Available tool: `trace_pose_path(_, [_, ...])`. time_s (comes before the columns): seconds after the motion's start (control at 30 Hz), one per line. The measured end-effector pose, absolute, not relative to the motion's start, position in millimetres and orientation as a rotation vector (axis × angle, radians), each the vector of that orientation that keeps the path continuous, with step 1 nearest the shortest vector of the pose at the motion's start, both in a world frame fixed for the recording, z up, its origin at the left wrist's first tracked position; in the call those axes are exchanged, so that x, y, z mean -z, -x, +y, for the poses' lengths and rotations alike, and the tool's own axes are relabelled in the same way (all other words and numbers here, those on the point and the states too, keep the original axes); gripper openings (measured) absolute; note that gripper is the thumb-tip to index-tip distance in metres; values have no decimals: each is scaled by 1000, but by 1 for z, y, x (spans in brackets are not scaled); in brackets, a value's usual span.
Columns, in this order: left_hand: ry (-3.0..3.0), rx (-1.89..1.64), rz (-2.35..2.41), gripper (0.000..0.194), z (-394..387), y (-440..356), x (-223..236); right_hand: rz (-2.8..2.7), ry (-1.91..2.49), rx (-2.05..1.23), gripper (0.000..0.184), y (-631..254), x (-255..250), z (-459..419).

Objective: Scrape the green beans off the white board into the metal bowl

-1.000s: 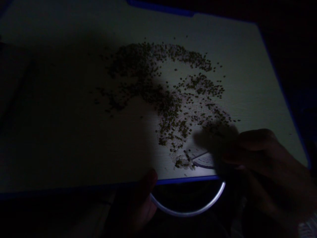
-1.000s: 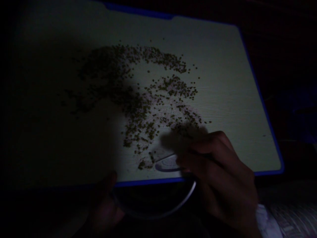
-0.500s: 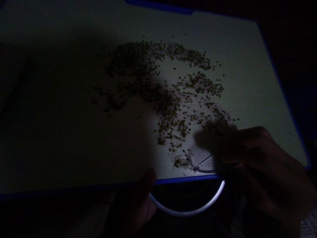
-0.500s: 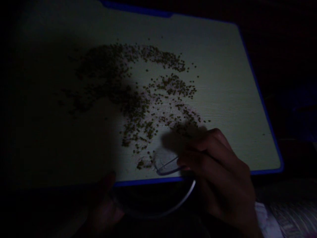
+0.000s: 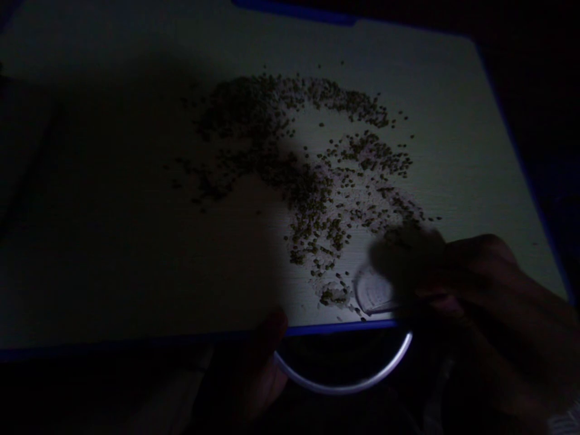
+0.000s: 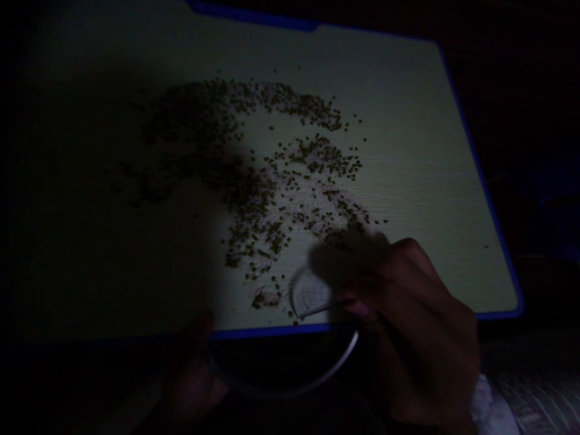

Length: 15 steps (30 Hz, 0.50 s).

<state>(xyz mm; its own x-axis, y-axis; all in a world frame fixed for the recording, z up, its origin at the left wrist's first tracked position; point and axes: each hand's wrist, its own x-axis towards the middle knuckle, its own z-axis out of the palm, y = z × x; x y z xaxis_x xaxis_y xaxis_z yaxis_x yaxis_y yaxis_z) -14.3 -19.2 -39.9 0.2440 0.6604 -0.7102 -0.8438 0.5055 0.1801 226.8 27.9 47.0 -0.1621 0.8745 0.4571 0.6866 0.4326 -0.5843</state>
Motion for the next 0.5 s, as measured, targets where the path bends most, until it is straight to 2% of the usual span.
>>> trace_pose_path(0.1, [221, -1058, 812, 49, -20, 16, 45, -1819, 1345, -315, 21, -222, -44, 27])
trace_pose_path(0.23, [190, -1044, 797, 12, -21, 20, 54, -1791, 1335, -331, 19, -220, -41, 27])
trace_pose_path(0.27, [184, -1040, 807, 9, -20, 21, 55, -1802, 1324, -345, 18, -220, -41, 27])
trace_pose_path(0.33, [180, -1043, 832, 12, -20, 21, 56, -1804, 1317, -363, 18, -221, -42, 26])
trace_pose_path(0.5, [205, -1060, 821, 35, -22, 15, 55, -1868, 1327, -377, 18, -226, -48, 25])
